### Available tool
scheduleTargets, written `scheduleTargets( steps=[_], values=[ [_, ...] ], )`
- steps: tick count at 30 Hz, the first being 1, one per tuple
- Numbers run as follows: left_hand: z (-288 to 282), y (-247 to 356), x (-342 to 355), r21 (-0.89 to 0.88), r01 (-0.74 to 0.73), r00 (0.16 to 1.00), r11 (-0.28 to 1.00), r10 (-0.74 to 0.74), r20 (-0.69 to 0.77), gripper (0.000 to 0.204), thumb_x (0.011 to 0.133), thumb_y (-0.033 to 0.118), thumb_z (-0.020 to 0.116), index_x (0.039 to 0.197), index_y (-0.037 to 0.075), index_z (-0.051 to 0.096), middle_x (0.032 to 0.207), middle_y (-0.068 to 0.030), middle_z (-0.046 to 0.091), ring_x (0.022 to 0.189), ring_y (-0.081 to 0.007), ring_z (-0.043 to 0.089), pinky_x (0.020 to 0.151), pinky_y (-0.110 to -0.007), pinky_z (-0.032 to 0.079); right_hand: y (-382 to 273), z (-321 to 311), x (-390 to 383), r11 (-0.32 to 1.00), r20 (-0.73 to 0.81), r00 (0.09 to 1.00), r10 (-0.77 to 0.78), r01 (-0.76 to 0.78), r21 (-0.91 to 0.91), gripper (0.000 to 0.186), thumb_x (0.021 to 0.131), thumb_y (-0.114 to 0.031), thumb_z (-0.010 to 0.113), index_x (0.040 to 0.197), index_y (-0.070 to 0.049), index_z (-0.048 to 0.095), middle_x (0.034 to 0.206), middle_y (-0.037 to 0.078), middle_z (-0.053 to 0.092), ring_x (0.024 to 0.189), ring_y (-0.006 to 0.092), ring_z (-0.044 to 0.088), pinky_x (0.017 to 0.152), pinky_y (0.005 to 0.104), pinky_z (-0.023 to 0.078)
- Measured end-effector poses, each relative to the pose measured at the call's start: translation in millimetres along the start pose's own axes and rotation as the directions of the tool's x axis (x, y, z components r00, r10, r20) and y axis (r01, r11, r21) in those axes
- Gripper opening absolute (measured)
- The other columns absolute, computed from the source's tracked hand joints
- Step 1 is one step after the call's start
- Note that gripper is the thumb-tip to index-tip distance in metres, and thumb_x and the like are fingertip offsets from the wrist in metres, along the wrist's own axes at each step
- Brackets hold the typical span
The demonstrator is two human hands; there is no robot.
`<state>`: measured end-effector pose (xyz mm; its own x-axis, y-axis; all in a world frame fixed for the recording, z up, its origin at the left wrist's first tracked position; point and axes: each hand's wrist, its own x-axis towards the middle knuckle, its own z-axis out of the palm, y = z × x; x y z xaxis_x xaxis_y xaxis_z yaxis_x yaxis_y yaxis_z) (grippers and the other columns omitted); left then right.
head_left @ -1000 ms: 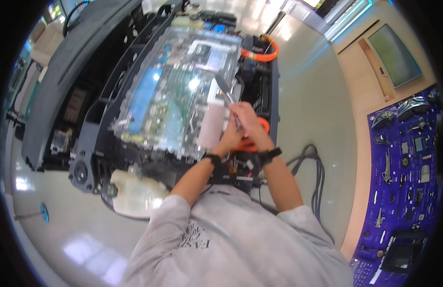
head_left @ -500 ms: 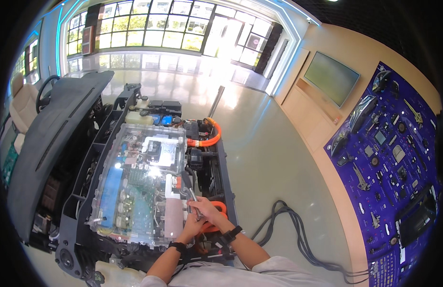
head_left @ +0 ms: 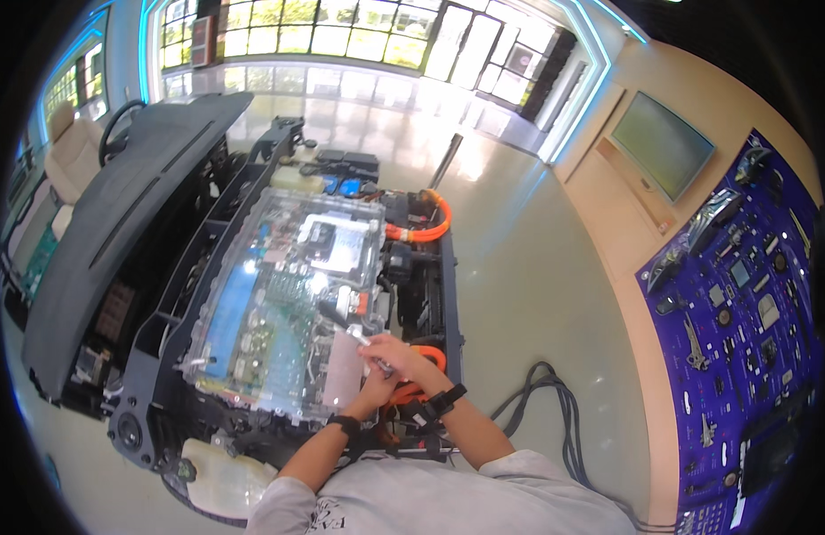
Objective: Using a ratchet wrench to tighten or loosen bolts on an electric vehicle power inverter or battery assembly.
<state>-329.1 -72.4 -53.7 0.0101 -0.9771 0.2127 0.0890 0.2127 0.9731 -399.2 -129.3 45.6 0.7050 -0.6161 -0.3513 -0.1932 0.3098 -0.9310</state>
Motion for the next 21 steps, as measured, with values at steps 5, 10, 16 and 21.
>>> scheduleTargets(
  steps=[5,10,16,21],
  values=[
    [-6,19,-1,-0.001,0.005,0.997,1.000,-0.005,0.071,0.037,0.083,0.014,0.053,0.115,-0.003,0.048,0.105,-0.0171,0.058,0.105,-0.0234,0.054,0.088,-0.035,0.041,26,13,7,0.916,-0.587,0.808,-0.048,0.270,0.297,0.024,0.087,-0.019,0.048,0.068,-0.004,0.050,0.055,0.003,0.050,0.044,0.0106,0.046,0.042,0.0248,0.037],
    [-8,43,4,0.085,0.046,0.987,0.995,-0.059,0.150,0.027,0.082,0.014,0.051,0.102,-0.004,0.056,0.089,-0.0183,0.063,0.091,-0.0261,0.061,0.082,-0.036,0.043,33,23,3,0.791,-0.812,0.583,-0.003,0.499,0.355,0.020,0.089,-0.021,0.045,0.075,-0.006,0.045,0.062,0.004,0.052,0.046,0.0117,0.047,0.043,0.0241,0.038],
    [-2,-6,11,0.061,0.040,0.986,0.997,-0.050,0.160,0.021,0.081,0.011,0.053,0.095,-0.005,0.056,0.079,-0.0161,0.062,0.074,-0.0242,0.062,0.065,-0.035,0.046,8,1,-18,0.933,-0.441,0.896,-0.059,0.206,0.295,0.020,0.086,-0.011,0.049,0.101,0.000,0.055,0.061,0.003,0.052,0.048,0.0113,0.050,0.046,0.0241,0.040],
    [-2,-4,5,0.000,0.067,0.982,0.998,-0.066,0.177,0.026,0.081,0.009,0.057,0.105,-0.001,0.054,0.098,-0.0159,0.060,0.088,-0.0202,0.060,0.071,-0.031,0.047,-13,-9,-23,0.995,0.045,0.998,0.035,-0.039,0.097,0.034,0.085,-0.014,0.052,0.117,-0.001,0.053,0.065,0.001,0.053,0.055,0.0095,0.052,0.057,0.0233,0.044]
  ],
)
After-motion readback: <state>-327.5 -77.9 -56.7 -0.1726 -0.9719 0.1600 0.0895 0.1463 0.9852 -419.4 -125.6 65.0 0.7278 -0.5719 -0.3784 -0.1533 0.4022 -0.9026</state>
